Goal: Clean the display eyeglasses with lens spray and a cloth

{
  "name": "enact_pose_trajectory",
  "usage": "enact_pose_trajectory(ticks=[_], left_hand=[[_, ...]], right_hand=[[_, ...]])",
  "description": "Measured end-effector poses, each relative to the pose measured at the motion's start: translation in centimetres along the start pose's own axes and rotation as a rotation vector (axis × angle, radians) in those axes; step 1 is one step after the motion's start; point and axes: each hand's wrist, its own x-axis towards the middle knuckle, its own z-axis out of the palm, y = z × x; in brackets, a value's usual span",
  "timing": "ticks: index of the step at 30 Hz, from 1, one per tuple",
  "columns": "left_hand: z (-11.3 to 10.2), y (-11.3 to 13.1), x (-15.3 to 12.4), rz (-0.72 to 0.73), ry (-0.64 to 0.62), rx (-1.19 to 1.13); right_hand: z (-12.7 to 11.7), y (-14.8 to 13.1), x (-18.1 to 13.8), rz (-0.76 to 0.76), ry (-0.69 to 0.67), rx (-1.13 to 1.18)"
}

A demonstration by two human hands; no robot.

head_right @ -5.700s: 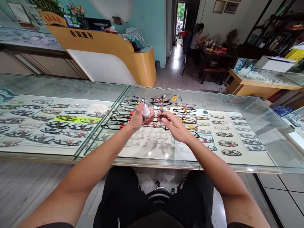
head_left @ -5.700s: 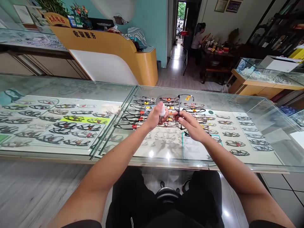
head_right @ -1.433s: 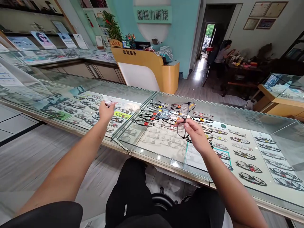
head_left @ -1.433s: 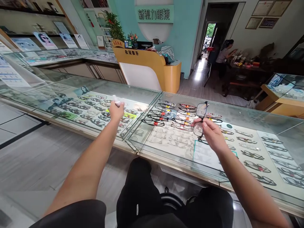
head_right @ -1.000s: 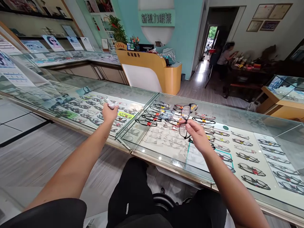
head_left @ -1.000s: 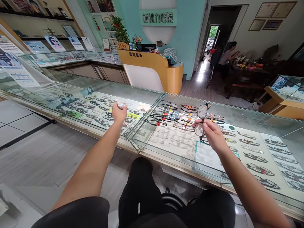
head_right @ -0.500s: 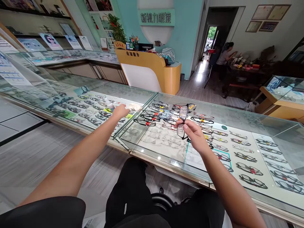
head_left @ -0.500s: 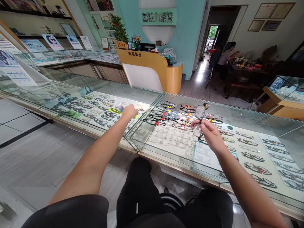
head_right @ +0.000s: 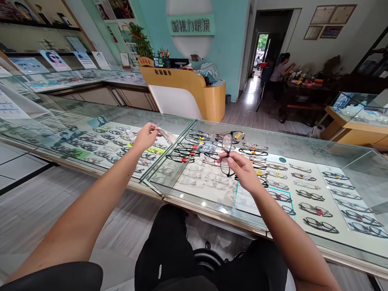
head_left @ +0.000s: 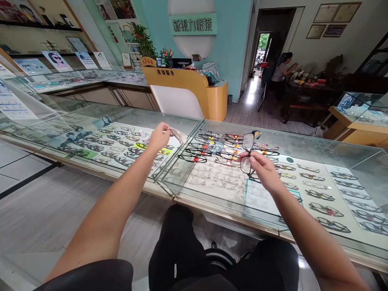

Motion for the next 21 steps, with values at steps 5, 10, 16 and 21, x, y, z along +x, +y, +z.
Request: enact_pose_trajectory(ticks=[5,10,16,21], left_hand=[[-2.4,5.0,-0.3,0.233,0.032,-0.404],[-3.1,10.9,-2.9,0.307,-0.224,-0.525],[1.7,15.8,-6.2,0.389,-0.554,-0.652],[6.8,18.2,-8.1,0.436,-0.703,-0.756]], right_hand=[[-0.4,0.1,0.1,-0.004,0.015,0.018],[-0.9,0.1,0.4,-0.012,0.05,0.039],[-1.4,0.0,1.0,-0.052,0.088,0.013],[-1.5,0.3,1.2,-0.013,0.074,0.034]])
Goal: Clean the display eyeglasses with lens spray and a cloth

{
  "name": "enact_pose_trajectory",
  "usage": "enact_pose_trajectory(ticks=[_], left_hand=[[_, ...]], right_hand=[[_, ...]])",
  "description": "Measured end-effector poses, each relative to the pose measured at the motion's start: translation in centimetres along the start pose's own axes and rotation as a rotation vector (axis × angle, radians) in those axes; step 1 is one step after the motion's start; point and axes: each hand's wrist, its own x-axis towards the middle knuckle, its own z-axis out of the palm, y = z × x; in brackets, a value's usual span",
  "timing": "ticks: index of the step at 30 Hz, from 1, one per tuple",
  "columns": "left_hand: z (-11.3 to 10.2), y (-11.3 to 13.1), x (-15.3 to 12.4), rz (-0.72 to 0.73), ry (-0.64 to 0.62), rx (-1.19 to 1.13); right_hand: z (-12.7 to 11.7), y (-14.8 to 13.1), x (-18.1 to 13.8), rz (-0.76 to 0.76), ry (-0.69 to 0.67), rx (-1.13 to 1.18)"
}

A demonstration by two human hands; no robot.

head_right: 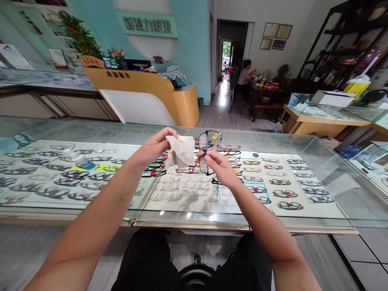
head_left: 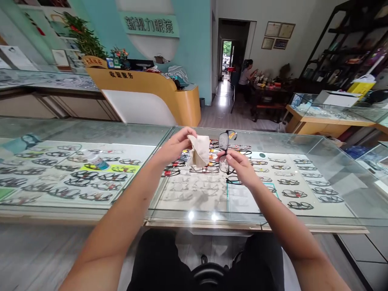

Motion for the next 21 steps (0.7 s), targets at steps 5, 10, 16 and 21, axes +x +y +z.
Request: enact_pose_trajectory(ticks=[5,10,16,21], left_hand=[[3.9,-1.9,0.5,-0.039,-0.018,-0.204],[6.3,-3.0,-0.4,-0.092,0.064,-0.273],[7.2,-3.3,-1.2,-0.113,0.151,-0.304],[7.4,-3.2,-1.3,-0.086,0.168,-0.294]], right_hand=[[0.2,-0.1,0.1,0.02,-0.032,0.0],[0.5,0.0,-0.1,0.127,-0.083,0.032],[0.9,0.3,-0.4,0.147,-0.101,-0.04],[1.0,0.0,-0.3,0.127,-0.085,-0.105]])
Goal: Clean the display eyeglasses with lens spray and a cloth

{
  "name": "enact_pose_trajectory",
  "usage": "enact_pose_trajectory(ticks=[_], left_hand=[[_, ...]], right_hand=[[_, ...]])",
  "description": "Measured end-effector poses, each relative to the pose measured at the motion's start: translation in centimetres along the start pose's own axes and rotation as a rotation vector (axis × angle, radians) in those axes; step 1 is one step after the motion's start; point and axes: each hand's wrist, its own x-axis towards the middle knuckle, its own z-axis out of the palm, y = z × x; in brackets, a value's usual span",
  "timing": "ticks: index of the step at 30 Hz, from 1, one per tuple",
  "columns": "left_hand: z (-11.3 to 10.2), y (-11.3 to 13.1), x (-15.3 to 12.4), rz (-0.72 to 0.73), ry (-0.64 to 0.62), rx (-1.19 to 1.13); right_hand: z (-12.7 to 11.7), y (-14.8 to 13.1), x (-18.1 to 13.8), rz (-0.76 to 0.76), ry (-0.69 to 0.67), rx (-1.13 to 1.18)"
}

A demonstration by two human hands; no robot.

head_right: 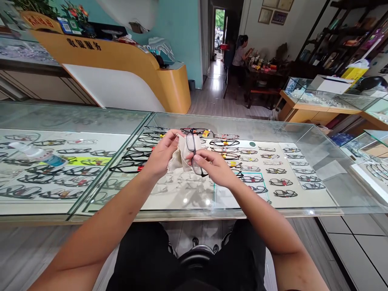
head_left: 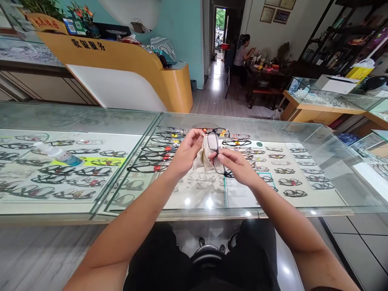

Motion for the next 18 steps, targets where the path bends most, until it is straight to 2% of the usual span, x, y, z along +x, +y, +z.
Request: enact_pose_trajectory(ticks=[4,7,15,18], left_hand=[[0.25,0.03,-0.12,0.053,0.019,0.006],[0.52,0.16,-0.27,0.033,0.008,-0.027],[0.24,0.77,-0.42,-0.201,-0.118,-0.213],[-0.02,0.58,-0.3,-0.26,-0.221,-0.26]], right_hand=[[0.11,0.19,0.09,0.006,-0.001,-0.033],[0.22,0.51,0.14,0.002,-0.017,-0.048],[0.27,0.21,0.11,-0.049,-0.071,-0.017],[0.2,0.09,0.12,-0.039,-0.086,-0.009]])
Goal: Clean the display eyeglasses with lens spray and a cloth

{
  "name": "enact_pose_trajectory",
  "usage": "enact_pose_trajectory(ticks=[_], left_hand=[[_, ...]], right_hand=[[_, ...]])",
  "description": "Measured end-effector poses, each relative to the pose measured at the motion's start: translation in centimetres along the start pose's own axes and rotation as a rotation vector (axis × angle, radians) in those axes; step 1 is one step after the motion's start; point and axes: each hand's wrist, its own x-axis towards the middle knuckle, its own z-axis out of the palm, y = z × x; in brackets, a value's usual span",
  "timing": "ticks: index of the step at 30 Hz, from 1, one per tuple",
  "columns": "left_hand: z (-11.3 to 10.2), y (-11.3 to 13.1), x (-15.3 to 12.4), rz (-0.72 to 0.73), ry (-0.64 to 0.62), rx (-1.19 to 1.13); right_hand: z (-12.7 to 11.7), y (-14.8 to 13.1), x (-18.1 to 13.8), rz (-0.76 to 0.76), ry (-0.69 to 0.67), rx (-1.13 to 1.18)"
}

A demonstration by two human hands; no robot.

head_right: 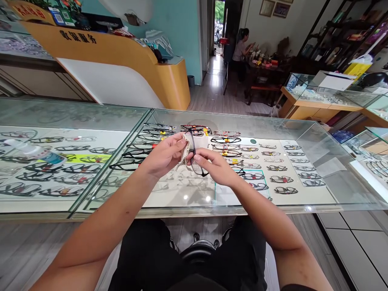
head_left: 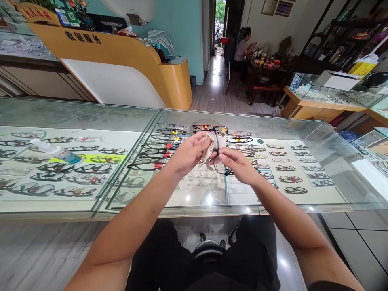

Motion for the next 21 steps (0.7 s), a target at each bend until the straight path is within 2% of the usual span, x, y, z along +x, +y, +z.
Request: enact_pose_trajectory(ticks=[3,9,21], left_hand=[[-0.17,-0.37,0.18,-0.038,-0.059,-0.034],[-0.19,-0.9,0.43,-0.065,-0.066,-0.085],[-0.39,-0.36,0.32,-0.102,-0.085,-0.153]], right_hand=[[-0.06,0.05,-0.01,0.001,0.012,-0.02],[-0.12,0.19,-0.04,-0.019,0.015,-0.009],[-0.22,0.72,0.06,0.004,0.027,0.007]])
